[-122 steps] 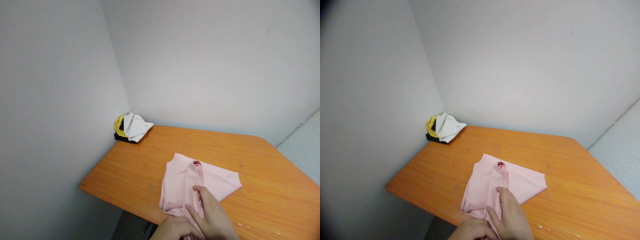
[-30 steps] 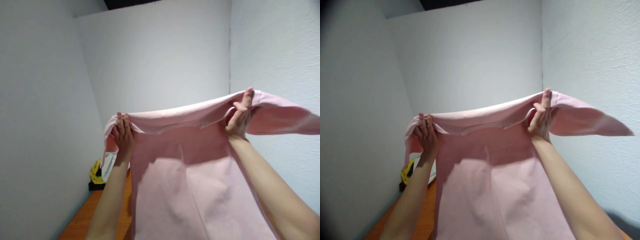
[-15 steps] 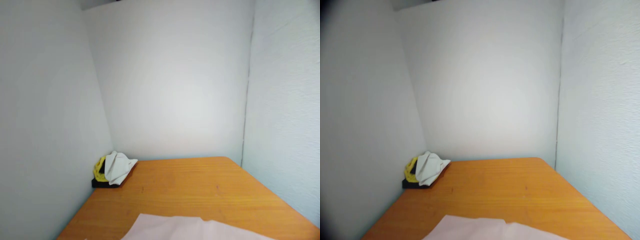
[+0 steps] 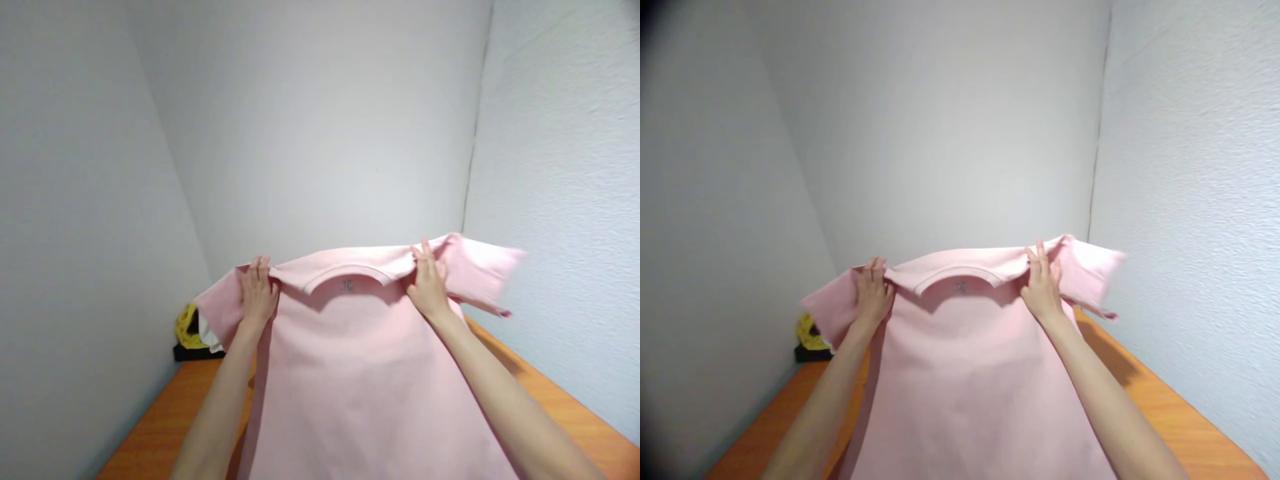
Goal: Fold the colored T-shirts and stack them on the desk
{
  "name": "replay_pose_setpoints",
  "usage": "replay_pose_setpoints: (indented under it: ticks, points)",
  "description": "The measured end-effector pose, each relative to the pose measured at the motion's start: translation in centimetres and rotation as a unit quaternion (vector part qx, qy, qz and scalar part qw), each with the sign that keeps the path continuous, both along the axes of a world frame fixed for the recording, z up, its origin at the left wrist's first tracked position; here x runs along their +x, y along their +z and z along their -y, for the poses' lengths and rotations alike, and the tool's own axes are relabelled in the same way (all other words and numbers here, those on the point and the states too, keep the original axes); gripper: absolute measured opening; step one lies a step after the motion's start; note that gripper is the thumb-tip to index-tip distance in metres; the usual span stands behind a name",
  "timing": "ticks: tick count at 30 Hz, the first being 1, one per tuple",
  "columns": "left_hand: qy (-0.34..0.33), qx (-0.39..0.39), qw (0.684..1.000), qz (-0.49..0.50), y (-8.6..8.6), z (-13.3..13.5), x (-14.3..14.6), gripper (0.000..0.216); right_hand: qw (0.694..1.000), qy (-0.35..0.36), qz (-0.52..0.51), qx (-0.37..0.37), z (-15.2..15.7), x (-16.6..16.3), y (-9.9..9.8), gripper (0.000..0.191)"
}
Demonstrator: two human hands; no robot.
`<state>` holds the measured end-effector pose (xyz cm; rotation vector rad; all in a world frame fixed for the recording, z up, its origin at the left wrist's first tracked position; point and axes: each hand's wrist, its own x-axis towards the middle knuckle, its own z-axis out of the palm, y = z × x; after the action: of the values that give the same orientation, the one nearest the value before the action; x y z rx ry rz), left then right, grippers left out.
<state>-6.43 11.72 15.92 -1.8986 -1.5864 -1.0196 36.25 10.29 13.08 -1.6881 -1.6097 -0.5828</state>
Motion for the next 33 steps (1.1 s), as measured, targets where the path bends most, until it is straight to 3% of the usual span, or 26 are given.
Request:
replay_pose_setpoints:
  ticks: [2, 6, 9, 11, 14, 20, 26, 29, 33]
  points:
    - [-0.008, -0.081, 0.996, -0.031, -2.7, -1.1, 1.3, 0.057, 0.997, -0.019, -0.010, -0.076, -0.9, -0.9, -2.8, 0.073]
    - [-0.028, -0.249, 0.964, -0.085, -10.5, -1.9, 2.2, 0.053, 0.961, -0.007, 0.017, -0.278, -1.9, -1.4, -10.2, 0.066]
    - [-0.021, -0.332, 0.939, -0.090, -15.2, -1.7, 1.5, 0.054, 0.942, -0.024, 0.016, -0.334, -1.6, 0.2, -14.6, 0.066]
    - [-0.009, -0.374, 0.924, -0.086, -17.0, -1.8, 0.6, 0.056, 0.932, -0.035, 0.017, -0.360, -1.5, 1.7, -16.2, 0.069]
    - [0.021, -0.401, 0.913, -0.073, -17.8, -2.4, -0.9, 0.060, 0.928, -0.057, 0.024, -0.368, -2.1, 4.1, -17.4, 0.071]
    - [0.135, -0.422, 0.896, -0.036, -17.7, -3.5, -2.5, 0.066, 0.929, -0.123, 0.022, -0.349, -3.2, 6.6, -18.3, 0.075]
    - [0.204, -0.400, 0.892, -0.048, -16.6, -3.4, -0.3, 0.066, 0.907, -0.237, -0.010, -0.347, -2.5, 6.6, -15.4, 0.074]
    - [0.154, -0.359, 0.916, -0.086, -15.5, -3.7, 1.7, 0.064, 0.901, -0.273, 0.003, -0.336, -3.0, 6.9, -13.5, 0.077]
    - [0.045, -0.359, 0.925, -0.116, -15.5, -4.7, 4.6, 0.060, 0.914, -0.184, 0.017, -0.360, -4.5, 7.4, -13.4, 0.068]
